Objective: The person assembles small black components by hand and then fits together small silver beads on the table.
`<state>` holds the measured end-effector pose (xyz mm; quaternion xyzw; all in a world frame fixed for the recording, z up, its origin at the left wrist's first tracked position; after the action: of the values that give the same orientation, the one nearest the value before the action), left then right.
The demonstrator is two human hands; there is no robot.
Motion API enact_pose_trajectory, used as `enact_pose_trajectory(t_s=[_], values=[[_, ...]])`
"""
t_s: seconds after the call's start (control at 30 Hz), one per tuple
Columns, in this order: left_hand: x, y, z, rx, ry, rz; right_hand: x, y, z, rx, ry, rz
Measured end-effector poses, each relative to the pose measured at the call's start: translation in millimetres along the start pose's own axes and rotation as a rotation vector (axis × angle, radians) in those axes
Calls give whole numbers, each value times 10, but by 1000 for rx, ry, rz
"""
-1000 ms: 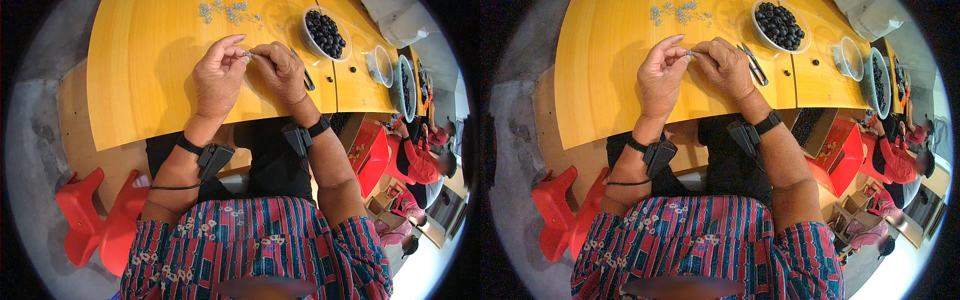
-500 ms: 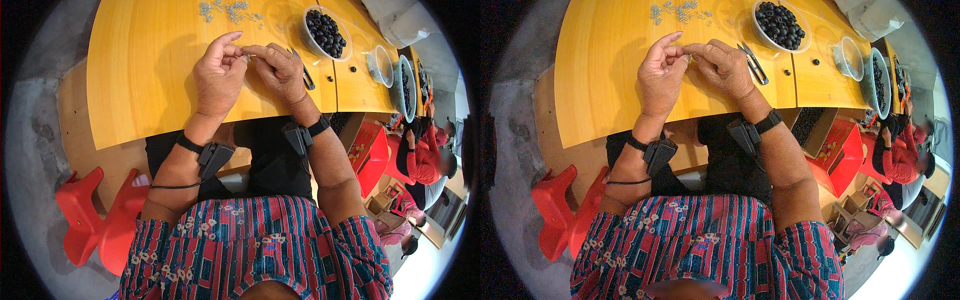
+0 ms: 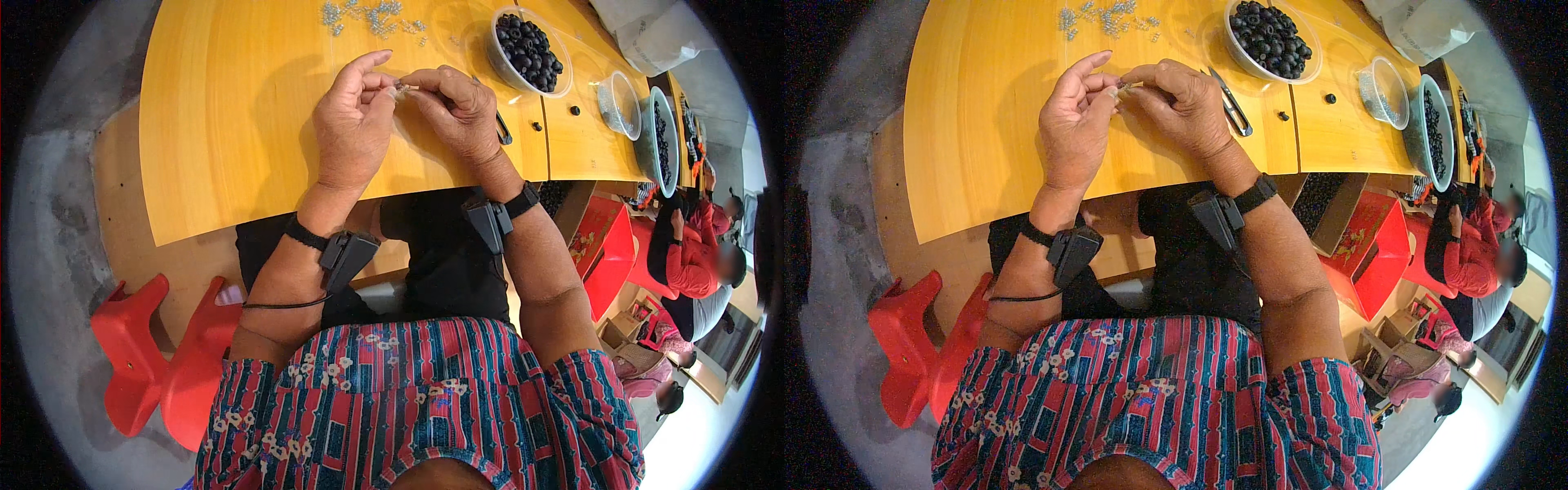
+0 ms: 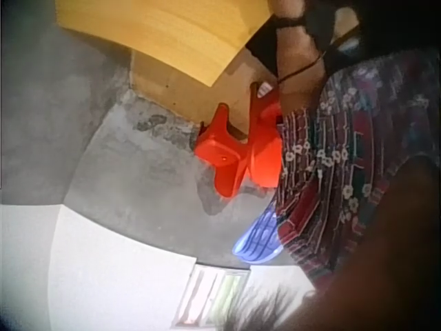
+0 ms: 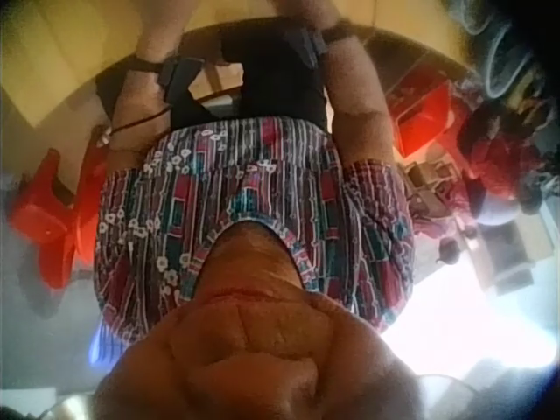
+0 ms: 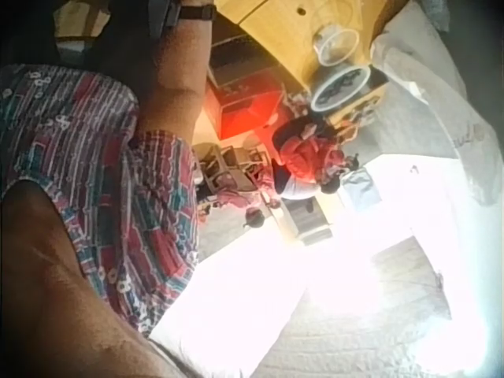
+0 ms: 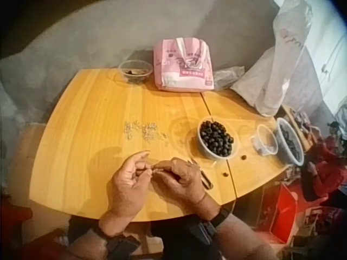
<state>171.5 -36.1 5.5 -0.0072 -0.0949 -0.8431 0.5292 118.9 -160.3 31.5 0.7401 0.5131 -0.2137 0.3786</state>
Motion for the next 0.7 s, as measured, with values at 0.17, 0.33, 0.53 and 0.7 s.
enact_pose_trajectory(t_s=[0.17, 0.33, 0.53, 0.7], values=[[26, -3, -24, -41, -29, -11, 11, -13, 57, 11, 99, 16], [35, -11, 0, -41, -20, -18, -25, -7, 80, -13, 145, 94], [15, -10, -14, -24, -15, -23, 26, 28, 27, -10, 169, 33], [3, 2, -12, 1, -73, 15, 75, 42, 7, -65, 176, -37]])
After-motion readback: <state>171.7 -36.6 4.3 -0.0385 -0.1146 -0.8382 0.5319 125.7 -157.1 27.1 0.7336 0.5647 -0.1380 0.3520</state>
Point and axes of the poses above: each hand's wrist, its own y-axis towards the middle knuckle, its own x-axis out of the palm, z = x × y, the point moved 10 cm from there along y, towards the middle knuckle, and after that the axes turned 9 degrees about -y, right-handed, at the moved point
